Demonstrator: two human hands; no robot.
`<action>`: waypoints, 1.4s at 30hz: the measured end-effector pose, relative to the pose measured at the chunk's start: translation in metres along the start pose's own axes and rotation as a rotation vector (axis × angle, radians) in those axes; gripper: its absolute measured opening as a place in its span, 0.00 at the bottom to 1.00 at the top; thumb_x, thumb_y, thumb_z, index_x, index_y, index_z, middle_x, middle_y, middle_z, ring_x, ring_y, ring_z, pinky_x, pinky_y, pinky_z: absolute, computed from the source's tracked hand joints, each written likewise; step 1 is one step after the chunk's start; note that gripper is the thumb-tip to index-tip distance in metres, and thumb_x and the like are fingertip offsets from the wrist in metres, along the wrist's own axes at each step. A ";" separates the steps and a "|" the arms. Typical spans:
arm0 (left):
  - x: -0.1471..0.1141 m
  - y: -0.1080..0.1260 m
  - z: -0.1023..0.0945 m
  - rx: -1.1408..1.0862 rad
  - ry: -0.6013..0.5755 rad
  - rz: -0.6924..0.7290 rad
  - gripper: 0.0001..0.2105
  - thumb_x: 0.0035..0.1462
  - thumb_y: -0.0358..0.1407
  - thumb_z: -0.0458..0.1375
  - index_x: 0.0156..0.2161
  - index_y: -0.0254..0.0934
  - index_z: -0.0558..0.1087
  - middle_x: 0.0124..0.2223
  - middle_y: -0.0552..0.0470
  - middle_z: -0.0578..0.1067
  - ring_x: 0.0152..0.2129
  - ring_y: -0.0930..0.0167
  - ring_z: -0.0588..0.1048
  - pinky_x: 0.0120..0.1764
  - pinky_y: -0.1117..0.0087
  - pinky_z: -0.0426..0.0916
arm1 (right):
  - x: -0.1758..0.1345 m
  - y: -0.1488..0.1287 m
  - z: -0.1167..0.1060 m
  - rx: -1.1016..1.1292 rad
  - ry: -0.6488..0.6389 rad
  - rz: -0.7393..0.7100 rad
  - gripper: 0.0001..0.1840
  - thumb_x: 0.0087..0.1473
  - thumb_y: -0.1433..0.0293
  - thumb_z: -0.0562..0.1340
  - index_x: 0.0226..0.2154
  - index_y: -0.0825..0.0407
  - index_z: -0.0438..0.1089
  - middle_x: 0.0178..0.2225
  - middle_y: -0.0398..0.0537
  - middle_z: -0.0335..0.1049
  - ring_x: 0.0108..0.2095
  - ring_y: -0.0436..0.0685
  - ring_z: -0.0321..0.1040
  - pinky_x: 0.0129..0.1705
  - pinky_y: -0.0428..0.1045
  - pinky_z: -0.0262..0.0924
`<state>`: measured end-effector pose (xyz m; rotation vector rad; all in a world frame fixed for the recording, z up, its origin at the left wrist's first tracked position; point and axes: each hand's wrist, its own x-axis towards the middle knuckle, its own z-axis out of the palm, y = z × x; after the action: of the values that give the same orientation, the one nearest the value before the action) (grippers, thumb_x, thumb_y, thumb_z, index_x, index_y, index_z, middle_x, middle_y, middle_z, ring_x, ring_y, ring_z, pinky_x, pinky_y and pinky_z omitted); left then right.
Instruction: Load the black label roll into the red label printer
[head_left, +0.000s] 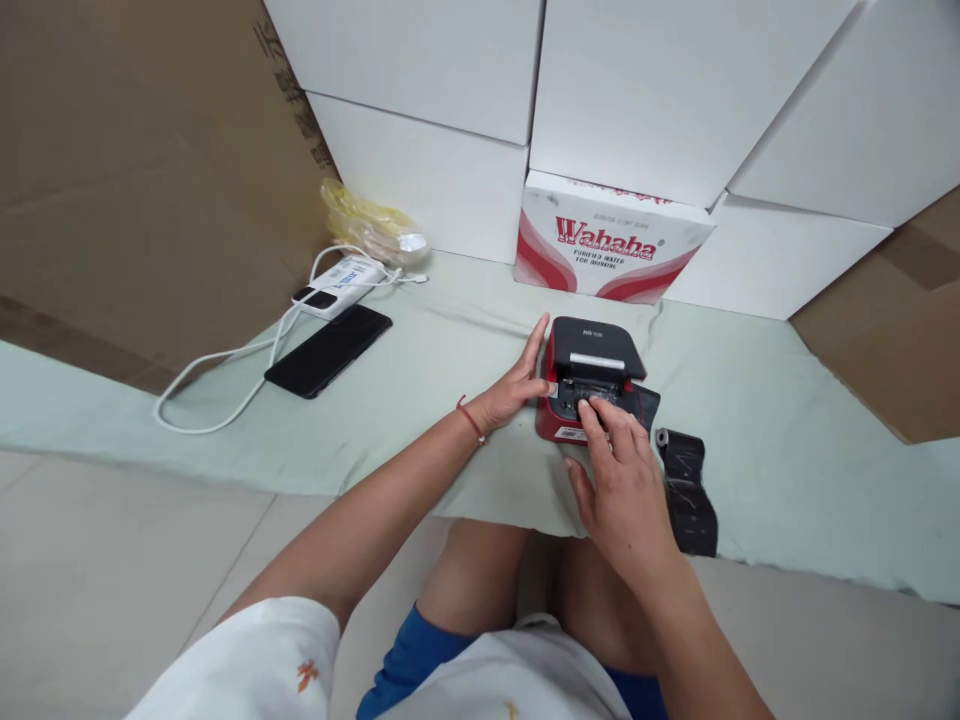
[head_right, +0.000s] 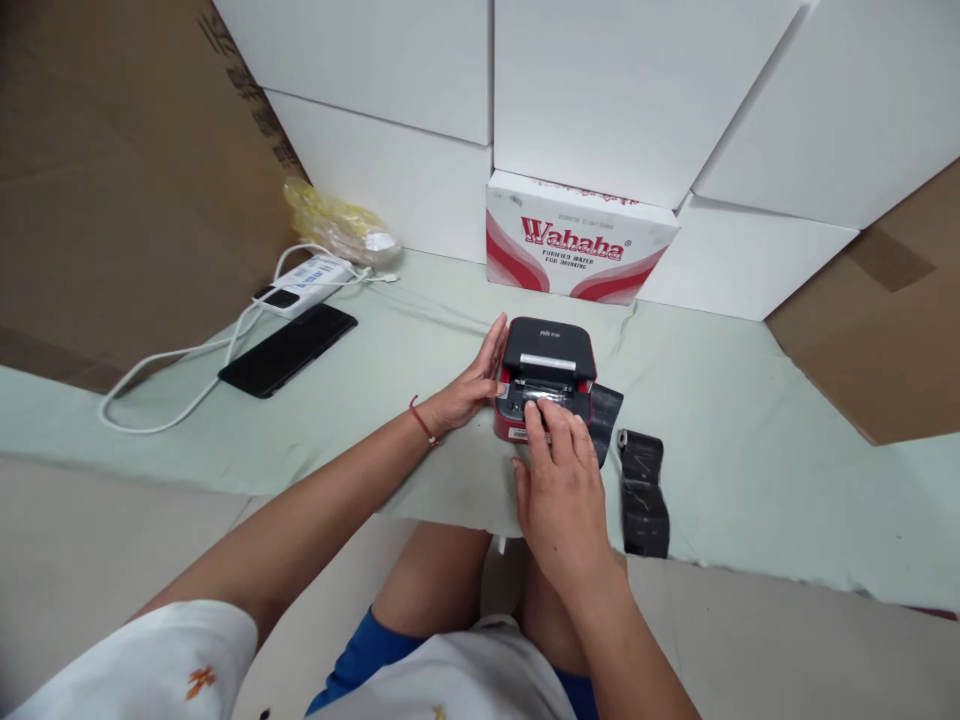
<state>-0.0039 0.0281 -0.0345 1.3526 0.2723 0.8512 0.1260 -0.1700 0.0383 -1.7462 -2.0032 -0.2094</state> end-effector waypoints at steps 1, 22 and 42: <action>-0.001 0.000 0.000 -0.007 -0.009 0.000 0.57 0.52 0.41 0.67 0.78 0.56 0.38 0.83 0.57 0.40 0.80 0.57 0.41 0.78 0.53 0.38 | 0.000 0.000 0.001 -0.001 0.000 0.003 0.38 0.65 0.75 0.59 0.75 0.50 0.53 0.69 0.62 0.64 0.68 0.72 0.61 0.68 0.72 0.61; 0.005 0.010 -0.004 0.135 0.008 -0.043 0.49 0.52 0.38 0.63 0.77 0.48 0.49 0.80 0.48 0.49 0.75 0.48 0.53 0.76 0.43 0.48 | 0.172 0.045 0.002 -0.411 -0.770 0.168 0.23 0.59 0.70 0.67 0.57 0.49 0.79 0.51 0.59 0.82 0.48 0.70 0.79 0.41 0.54 0.66; 0.005 0.014 0.003 -0.009 0.035 -0.064 0.48 0.50 0.36 0.62 0.76 0.50 0.50 0.74 0.45 0.63 0.64 0.53 0.69 0.67 0.44 0.62 | 0.060 0.122 -0.088 0.203 -0.816 0.350 0.25 0.61 0.51 0.63 0.52 0.48 0.80 0.47 0.51 0.84 0.43 0.64 0.80 0.46 0.55 0.74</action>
<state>-0.0038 0.0286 -0.0189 1.3153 0.3372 0.8223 0.2604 -0.1307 0.1188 -2.2069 -2.0384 0.9230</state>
